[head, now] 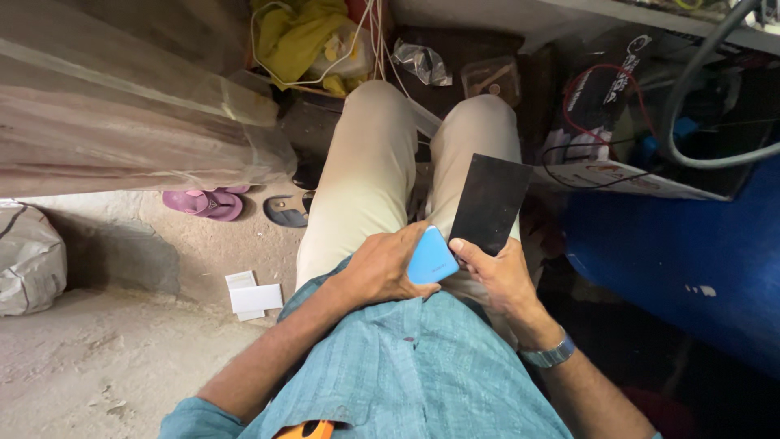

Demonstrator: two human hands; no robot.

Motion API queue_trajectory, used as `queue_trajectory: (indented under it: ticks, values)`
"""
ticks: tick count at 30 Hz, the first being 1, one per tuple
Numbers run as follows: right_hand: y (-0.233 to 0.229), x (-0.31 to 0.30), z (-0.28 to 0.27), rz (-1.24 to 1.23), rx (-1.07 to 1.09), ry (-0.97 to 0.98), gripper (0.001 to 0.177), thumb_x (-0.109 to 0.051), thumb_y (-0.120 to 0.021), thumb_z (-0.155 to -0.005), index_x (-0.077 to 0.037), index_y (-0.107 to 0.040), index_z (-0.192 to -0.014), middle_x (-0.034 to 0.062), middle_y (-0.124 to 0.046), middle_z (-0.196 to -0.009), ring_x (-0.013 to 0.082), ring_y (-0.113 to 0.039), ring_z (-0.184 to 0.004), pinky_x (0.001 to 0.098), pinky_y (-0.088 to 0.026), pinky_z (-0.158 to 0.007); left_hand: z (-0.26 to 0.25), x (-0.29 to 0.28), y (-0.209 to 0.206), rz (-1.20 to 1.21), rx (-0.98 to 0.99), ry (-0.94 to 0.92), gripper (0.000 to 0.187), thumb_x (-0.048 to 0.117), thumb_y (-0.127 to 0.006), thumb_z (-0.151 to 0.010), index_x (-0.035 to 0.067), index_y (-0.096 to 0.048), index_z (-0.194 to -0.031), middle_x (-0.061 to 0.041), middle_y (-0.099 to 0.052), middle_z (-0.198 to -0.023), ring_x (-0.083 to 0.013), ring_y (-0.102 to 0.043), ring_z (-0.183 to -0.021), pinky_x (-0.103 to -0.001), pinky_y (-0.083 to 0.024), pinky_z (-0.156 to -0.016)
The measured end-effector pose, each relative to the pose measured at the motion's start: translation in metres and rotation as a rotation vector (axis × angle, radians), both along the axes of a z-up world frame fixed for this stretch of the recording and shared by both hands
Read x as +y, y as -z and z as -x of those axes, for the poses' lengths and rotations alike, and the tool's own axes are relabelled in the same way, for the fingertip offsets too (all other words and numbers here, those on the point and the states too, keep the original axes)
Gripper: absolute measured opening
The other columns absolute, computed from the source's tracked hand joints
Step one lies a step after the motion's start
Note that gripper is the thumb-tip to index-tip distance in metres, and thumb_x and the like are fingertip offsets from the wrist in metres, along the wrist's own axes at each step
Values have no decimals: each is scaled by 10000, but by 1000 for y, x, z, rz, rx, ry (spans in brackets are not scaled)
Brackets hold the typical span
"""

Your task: The person trims a screen protector with a cutter, applies it to a mobile phone, and wipes the surface with a cloth.

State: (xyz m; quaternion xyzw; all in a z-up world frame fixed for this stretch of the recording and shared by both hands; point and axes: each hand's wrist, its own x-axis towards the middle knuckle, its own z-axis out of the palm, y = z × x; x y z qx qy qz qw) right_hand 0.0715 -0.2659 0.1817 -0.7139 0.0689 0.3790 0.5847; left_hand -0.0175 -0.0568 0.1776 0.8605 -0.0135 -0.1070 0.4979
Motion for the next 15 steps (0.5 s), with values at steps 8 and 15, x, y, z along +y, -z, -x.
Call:
queue_trajectory:
  ticks: [8, 15]
  values:
    - [-20, 9, 10, 58, 112, 116, 223, -173, -770, -878, -71, -641, -727, -29, -544, -572, 47, -428, -423, 212, -309, -383, 0, 1, 1, 9, 13, 6, 871, 446, -871, -683, 45, -482, -1352, -209, -675, -1175, -419, -673, -1016, -486, -547, -838]
    - [-13, 11, 12, -28, 119, 134, 244, -174, -771, -892, -51, -643, -725, -20, -560, -582, 49, -432, -423, 214, -306, -382, 0, 4, 3, 27, 43, 26, 848, 458, -865, -689, 49, -494, -1333, -202, -671, -1174, -418, -668, -1029, -487, -546, -857]
